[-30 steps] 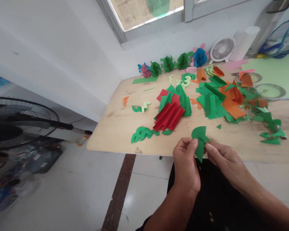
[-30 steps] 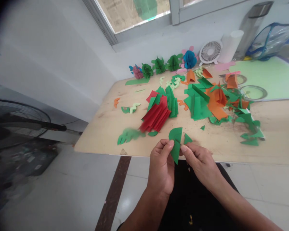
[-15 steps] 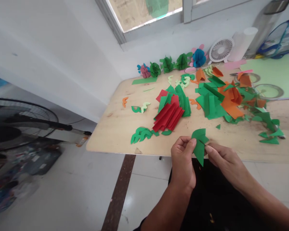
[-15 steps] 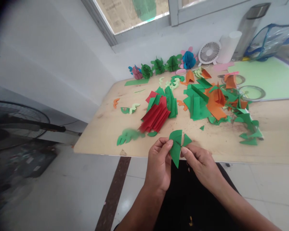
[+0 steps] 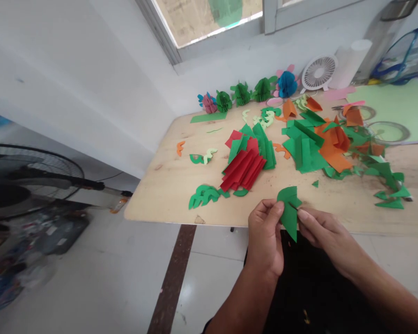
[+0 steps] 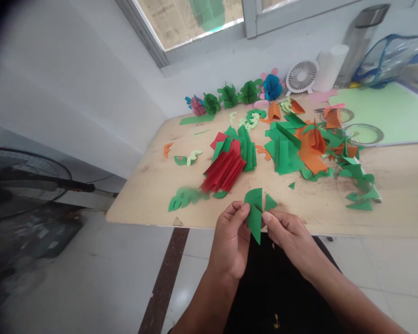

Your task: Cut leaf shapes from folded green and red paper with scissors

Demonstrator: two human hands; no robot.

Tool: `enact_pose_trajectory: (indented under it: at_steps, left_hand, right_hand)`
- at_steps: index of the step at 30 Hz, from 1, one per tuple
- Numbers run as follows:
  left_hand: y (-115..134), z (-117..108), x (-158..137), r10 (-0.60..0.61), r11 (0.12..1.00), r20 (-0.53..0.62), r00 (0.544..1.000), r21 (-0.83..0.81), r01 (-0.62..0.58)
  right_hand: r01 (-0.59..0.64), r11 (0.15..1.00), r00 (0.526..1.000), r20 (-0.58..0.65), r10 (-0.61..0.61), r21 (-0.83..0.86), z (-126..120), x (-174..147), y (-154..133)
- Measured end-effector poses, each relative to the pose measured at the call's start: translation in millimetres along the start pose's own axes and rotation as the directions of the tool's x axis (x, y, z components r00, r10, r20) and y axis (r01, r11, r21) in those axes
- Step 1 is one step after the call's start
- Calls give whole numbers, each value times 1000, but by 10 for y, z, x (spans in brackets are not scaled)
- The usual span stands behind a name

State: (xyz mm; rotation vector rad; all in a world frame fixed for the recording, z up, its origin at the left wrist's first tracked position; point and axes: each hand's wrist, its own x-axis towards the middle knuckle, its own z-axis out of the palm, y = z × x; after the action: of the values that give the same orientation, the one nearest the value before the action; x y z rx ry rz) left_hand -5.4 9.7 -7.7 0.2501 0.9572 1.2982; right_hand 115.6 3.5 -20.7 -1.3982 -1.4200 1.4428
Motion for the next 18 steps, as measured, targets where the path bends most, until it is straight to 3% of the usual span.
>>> enact_pose_trajectory:
  at_steps: [4, 9, 18]
  left_hand:
    - [27, -29, 22, -80, 996, 36, 996, -32, 81]
    - [49, -36, 41, -105, 994, 74, 992, -34, 108]
    - [-14, 18, -19, 39, 999, -12, 999, 29, -38]
  right_hand:
    - [-65, 992, 997, 34, 62, 110, 18, 0, -2]
    - [-25, 995, 999, 29, 22, 97, 15, 3, 10]
    - [67, 994, 995, -73, -74, -91, 27, -8, -17]
